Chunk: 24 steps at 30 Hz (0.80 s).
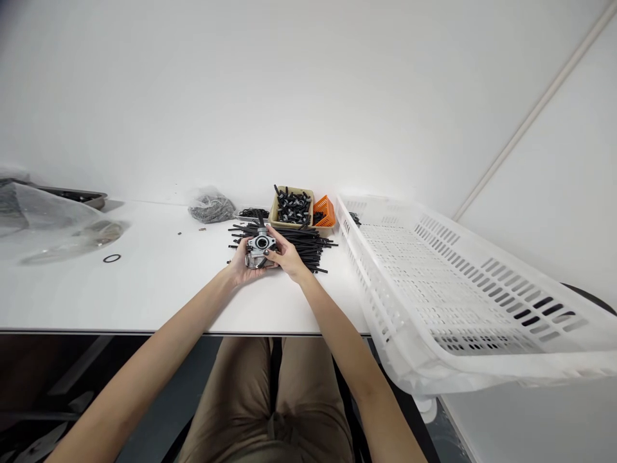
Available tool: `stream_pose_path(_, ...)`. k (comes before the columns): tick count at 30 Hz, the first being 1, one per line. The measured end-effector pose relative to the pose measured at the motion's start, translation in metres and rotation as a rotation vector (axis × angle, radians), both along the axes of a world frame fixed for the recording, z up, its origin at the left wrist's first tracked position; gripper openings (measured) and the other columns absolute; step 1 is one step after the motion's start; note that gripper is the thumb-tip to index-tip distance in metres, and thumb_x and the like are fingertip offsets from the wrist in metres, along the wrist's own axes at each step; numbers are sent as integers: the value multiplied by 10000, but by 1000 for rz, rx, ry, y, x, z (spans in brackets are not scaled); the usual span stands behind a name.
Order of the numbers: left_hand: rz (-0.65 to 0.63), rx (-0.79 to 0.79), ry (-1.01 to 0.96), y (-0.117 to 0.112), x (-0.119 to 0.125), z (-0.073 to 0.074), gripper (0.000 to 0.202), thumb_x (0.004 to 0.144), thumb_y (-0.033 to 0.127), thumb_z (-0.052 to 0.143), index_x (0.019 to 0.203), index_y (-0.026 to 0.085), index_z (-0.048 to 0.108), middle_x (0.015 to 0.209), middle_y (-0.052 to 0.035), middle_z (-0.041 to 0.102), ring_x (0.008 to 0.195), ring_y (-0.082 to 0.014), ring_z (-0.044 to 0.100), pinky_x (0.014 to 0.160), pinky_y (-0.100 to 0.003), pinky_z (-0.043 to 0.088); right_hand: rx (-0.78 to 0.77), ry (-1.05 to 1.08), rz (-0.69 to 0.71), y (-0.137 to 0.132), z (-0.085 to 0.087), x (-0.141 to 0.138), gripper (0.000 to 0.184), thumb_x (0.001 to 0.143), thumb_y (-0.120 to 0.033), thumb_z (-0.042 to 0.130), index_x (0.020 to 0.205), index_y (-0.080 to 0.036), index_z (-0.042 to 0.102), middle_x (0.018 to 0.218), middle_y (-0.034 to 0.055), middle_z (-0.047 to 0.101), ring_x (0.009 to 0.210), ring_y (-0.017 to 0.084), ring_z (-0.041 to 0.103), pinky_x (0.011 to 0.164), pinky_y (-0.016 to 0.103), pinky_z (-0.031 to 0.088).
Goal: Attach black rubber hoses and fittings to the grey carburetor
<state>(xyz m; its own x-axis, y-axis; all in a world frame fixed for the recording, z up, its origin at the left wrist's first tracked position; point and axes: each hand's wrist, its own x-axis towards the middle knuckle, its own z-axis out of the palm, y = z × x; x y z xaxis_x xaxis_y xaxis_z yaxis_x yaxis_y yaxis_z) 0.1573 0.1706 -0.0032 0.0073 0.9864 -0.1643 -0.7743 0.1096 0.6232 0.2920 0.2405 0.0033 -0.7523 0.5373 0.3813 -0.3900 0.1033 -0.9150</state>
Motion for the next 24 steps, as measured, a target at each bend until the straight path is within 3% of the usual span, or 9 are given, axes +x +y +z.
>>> stream_pose_path(5, -74, -41, 62, -4, 1, 4, 552, 809, 603, 440, 922, 108, 656, 668, -120, 700, 584, -276, 671, 413, -320, 501, -29, 23, 81, 3, 1, 4, 1045, 502, -495, 854, 1419, -291, 398, 1339, 60, 535, 1178, 248, 527, 813, 285, 543)
stream_pose_path(13, -41, 23, 45, -3, 2, 3, 473, 781, 494, 469, 1007, 115, 640, 741, -124, 712, 634, -286, 676, 450, -339, 514, -83, 40, 123, 9, -3, 5, 1025, 504, -486, 861, 1407, -315, 406, 1350, 48, 518, 1118, 228, 555, 680, 220, 534)
stream_pose_path(18, 65, 31, 30, -2, 4, 2, 375, 746, 312, 497, 1028, 100, 626, 797, -115, 715, 693, -247, 674, 586, -350, 555, -103, 39, 60, 12, -4, 3, 958, 514, -501, 852, 1366, -299, 463, 1327, 50, 537, 1133, 227, 544, 736, 234, 533)
stream_pose_path(24, 49, 53, 26, -6, 7, 4, 352, 769, 386, 479, 923, 118, 648, 729, -109, 703, 622, -250, 655, 492, -334, 520, -57, 1, 62, 7, -1, 6, 930, 531, -551, 820, 1359, -316, 467, 1369, 47, 510, 1042, 222, 585, 582, 212, 500)
